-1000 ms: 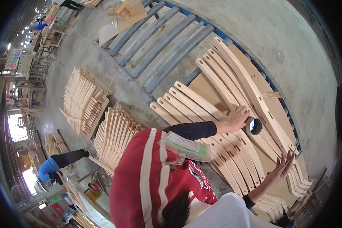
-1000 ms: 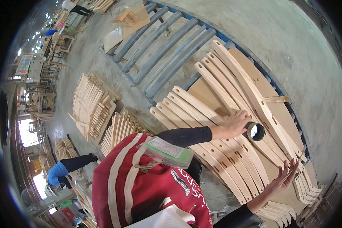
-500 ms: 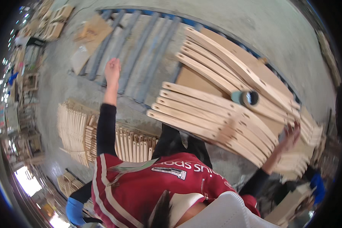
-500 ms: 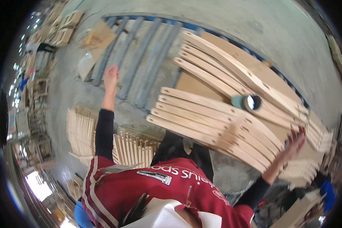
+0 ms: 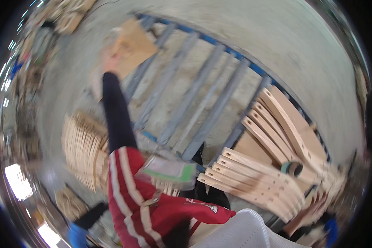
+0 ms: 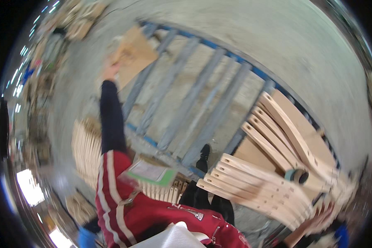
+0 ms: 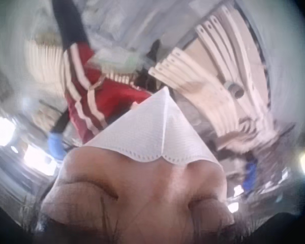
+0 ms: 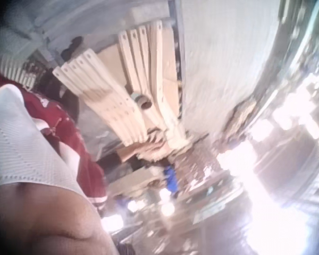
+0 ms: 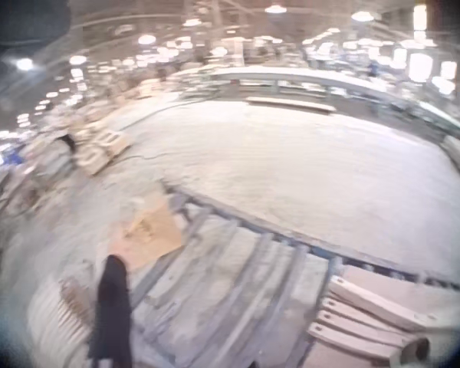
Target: The person pours liquids into a container and mixes them with a power drill. Then, using a brush, the person applies the mixed liquid to several curved wooden pieces arranged on a workbench.
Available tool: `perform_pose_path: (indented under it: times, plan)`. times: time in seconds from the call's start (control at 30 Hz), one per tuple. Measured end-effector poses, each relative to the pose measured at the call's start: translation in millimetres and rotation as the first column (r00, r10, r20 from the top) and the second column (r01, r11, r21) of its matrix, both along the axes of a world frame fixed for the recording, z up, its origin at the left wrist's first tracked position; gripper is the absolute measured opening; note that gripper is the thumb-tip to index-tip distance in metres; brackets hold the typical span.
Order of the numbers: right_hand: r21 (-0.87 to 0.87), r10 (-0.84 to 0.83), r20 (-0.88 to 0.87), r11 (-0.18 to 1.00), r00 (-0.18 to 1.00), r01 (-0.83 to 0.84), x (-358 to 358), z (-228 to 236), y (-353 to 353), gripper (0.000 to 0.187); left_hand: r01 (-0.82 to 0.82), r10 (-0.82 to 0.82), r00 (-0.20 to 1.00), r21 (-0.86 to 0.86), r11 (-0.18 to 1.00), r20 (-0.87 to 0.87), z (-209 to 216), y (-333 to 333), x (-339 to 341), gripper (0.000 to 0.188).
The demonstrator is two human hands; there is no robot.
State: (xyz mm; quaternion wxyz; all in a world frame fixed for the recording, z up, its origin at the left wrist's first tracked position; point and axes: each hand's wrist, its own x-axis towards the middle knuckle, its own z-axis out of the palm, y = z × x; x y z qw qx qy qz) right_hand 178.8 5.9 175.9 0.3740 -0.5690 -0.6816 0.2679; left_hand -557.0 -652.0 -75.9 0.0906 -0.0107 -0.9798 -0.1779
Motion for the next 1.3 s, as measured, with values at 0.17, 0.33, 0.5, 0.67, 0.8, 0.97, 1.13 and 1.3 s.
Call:
perform_pose_path:
  times: [0.17,0.33,0.5,0.67,0.8,0.97,1.13,1.3]
  plan:
    - [-0.084,0.143,-0.146,0.984,0.979,-0.156,-53.4,-36.8,17.1,0.047,0.27,-0.246,0.921,0.042,0.962,-0.302,35.2,-116.4,-42.3,0.06]
    - [-0.039,0.068,-0.095,0.997,0.993,-0.072,-44.5,-21.4,-1.6,0.041,0.35,-0.331,0.935,0.183,0.919,-0.127,32.5,40.7,45.9,0.069]
    - [-0.107,-0.027,-0.267,0.994,0.963,-0.002,-0.7,-36.9,1.2,0.041,0.243,-0.348,0.937,0.651,0.719,0.034,76.5,77.8,22.5,0.059]
    - [-0.234,-0.155,-0.453,0.971,0.878,0.051,47.4,-48.8,27.5,0.037,-0.118,-0.524,0.837,0.987,0.111,0.159,139.4,285.9,77.7,0.06]
    - [-0.317,-0.176,-0.623,0.947,0.762,-0.041,61.2,-58.8,73.4,0.032,-0.158,-0.701,0.694,0.985,0.074,0.164,192.9,438.6,168.3,0.067]
    - [-0.402,-0.179,-0.767,0.882,0.617,-0.244,84.9,-87.5,166.4,0.027,-0.251,-0.872,0.437,0.961,0.116,0.219,171.8,623.7,303.8,0.056]
    - [-0.49,-0.219,-0.819,0.748,0.53,-0.448,90.2,-131.2,277.7,0.024,-0.295,-0.934,0.204,0.928,0.228,0.294,114.1,752.5,423.2,0.044]
    - [-0.603,-0.256,-0.763,0.611,0.593,-0.513,74.2,-173.9,355.2,0.027,-0.285,-0.915,0.127,0.898,0.336,0.382,78.7,821.5,511.2,0.046]
